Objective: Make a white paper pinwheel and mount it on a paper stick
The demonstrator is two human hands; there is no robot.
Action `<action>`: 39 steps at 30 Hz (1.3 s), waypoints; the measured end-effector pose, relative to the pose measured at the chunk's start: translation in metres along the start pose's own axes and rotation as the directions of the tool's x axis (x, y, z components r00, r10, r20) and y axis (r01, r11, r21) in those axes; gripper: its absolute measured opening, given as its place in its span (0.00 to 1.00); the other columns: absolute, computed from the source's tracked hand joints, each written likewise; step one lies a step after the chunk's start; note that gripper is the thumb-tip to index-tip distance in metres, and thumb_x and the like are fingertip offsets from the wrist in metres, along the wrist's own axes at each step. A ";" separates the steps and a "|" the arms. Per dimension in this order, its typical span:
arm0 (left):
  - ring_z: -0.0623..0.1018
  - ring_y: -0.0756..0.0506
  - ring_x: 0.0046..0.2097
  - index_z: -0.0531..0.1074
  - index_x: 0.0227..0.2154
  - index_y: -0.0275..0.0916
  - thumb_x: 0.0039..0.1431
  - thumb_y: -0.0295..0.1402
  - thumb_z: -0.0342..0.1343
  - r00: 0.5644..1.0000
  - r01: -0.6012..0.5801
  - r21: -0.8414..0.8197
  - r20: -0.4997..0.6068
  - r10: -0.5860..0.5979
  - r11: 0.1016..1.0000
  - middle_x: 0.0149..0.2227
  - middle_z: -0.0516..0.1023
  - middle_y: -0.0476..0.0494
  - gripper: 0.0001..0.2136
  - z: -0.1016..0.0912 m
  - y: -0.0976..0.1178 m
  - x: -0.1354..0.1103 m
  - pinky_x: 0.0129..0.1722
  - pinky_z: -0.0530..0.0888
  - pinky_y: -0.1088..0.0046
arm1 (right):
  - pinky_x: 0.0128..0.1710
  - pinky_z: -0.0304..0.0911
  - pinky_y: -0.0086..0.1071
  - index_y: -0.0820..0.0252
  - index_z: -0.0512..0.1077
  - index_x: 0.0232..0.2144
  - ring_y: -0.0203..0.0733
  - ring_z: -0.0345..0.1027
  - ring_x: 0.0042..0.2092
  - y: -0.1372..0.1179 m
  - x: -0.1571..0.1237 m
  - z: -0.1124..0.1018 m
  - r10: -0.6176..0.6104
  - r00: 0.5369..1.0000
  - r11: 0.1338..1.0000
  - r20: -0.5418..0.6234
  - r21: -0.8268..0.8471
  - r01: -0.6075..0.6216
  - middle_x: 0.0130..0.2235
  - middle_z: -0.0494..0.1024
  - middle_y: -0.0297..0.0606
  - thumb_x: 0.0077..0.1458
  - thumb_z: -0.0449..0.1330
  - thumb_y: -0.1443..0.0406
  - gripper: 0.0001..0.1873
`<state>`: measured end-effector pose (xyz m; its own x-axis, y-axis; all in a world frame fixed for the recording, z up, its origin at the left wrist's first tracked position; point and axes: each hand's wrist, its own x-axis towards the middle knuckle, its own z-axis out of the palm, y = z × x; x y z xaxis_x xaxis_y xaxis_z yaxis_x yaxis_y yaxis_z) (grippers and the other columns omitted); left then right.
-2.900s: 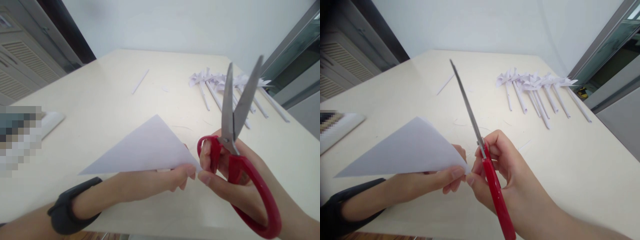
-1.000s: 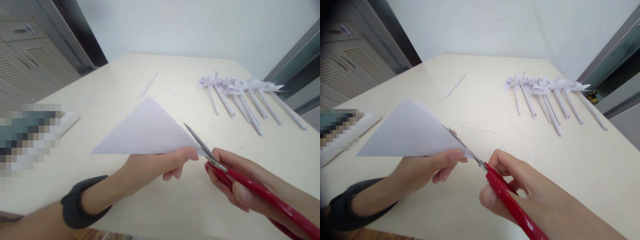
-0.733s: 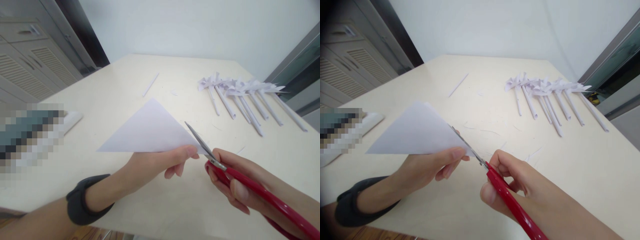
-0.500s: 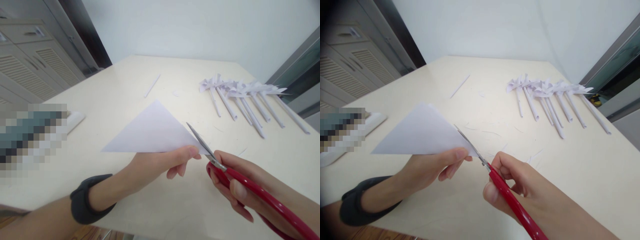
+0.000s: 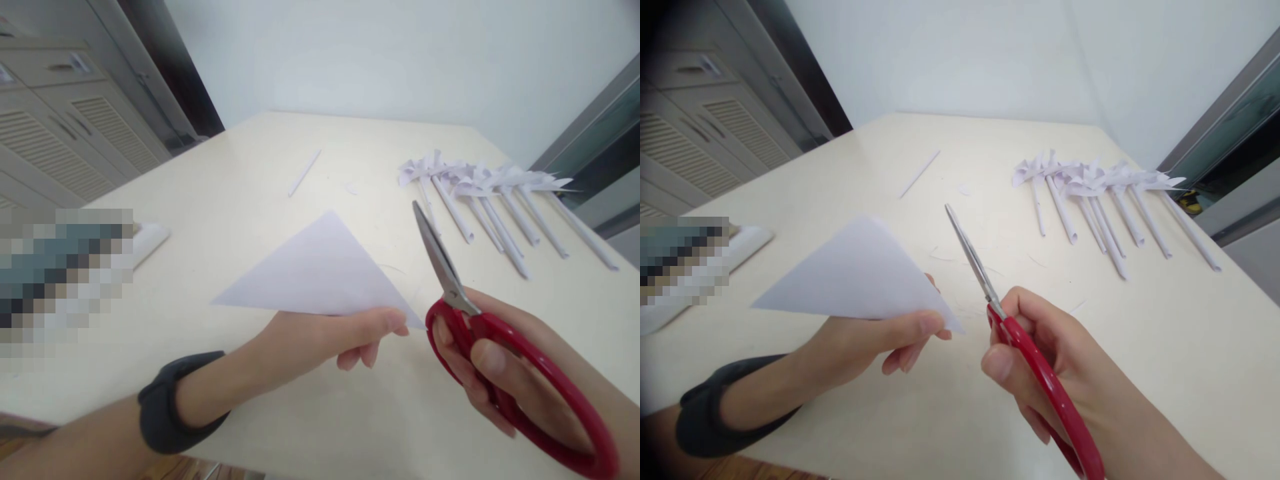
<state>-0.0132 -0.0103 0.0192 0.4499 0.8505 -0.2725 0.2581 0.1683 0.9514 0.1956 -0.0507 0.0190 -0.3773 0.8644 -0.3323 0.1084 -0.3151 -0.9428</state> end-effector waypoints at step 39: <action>0.71 0.55 0.21 0.71 0.21 0.37 0.58 0.34 0.58 0.968 -0.246 -0.257 -0.110 0.224 0.935 0.20 0.71 0.55 0.12 0.000 -0.008 0.000 0.18 0.69 0.86 | 0.24 0.54 0.26 0.54 0.62 0.32 0.31 0.56 0.26 0.007 0.000 0.001 -0.023 1.000 0.976 0.015 0.217 0.019 0.30 0.63 0.29 0.51 0.60 0.44 0.22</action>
<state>-0.0150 -0.0117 0.0114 0.3995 0.9161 -0.0347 -0.0892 0.0765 0.9931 0.1952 -0.0540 0.0124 -0.3935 0.8654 -0.3103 -0.1014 -0.3763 -0.9209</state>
